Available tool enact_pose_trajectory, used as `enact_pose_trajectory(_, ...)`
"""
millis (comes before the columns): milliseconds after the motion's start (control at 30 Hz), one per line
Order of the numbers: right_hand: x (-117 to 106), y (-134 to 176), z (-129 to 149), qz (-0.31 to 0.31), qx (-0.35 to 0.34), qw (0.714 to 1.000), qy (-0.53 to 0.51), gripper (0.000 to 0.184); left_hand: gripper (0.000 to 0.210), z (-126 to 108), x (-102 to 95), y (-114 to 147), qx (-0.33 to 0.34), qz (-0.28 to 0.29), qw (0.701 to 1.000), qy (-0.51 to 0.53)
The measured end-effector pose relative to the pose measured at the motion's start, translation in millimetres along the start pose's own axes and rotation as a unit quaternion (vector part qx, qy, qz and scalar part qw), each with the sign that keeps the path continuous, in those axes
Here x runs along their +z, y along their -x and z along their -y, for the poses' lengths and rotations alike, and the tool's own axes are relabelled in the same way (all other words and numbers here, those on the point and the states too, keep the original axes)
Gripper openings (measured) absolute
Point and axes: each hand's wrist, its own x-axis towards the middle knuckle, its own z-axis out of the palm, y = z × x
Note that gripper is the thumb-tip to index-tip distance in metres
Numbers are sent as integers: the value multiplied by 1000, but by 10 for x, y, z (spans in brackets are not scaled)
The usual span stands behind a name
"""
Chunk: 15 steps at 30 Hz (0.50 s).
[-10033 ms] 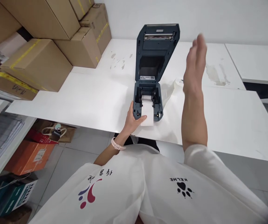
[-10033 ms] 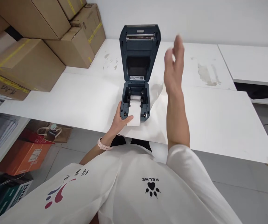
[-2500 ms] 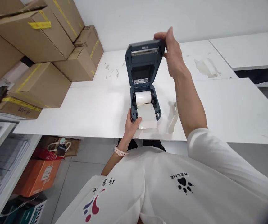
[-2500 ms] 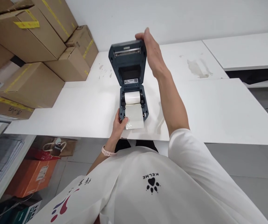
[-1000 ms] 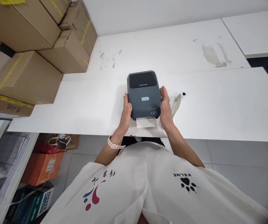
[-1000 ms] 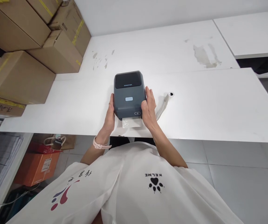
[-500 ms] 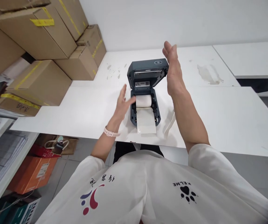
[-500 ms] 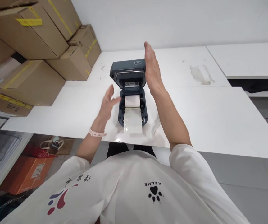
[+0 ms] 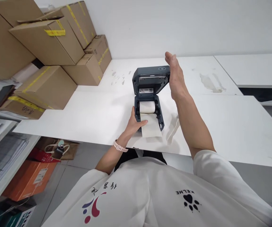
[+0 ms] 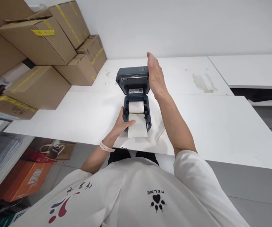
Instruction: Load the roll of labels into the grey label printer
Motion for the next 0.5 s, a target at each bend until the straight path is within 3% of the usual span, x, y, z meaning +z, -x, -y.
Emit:
enact_pose_trajectory(133, 19, 211, 146, -1, 6, 1000, -15, 73, 114, -70, -94, 60, -42, -17, 999, 6)
enact_pose_trajectory(267, 57, 838, 75, 25, 12, 1000, -3, 60, 88, -142, -235, 98, -46, -60, 995, 57)
enact_pose_trajectory(333, 107, 1188, -53, 33, 38, 999, -1, 44, 84, -175, -247, 114, -31, -60, 996, 65)
enact_pose_trajectory(367, 136, 1335, -127, 28, 63, 997, -16, 44, 84, -188, -231, 120, -28, -54, 996, 61)
enact_pose_trajectory(500, 224, 1646, -380, -12, 214, 970, -118, 96, 97, -174, -96, 128, -52, -37, 997, 55)
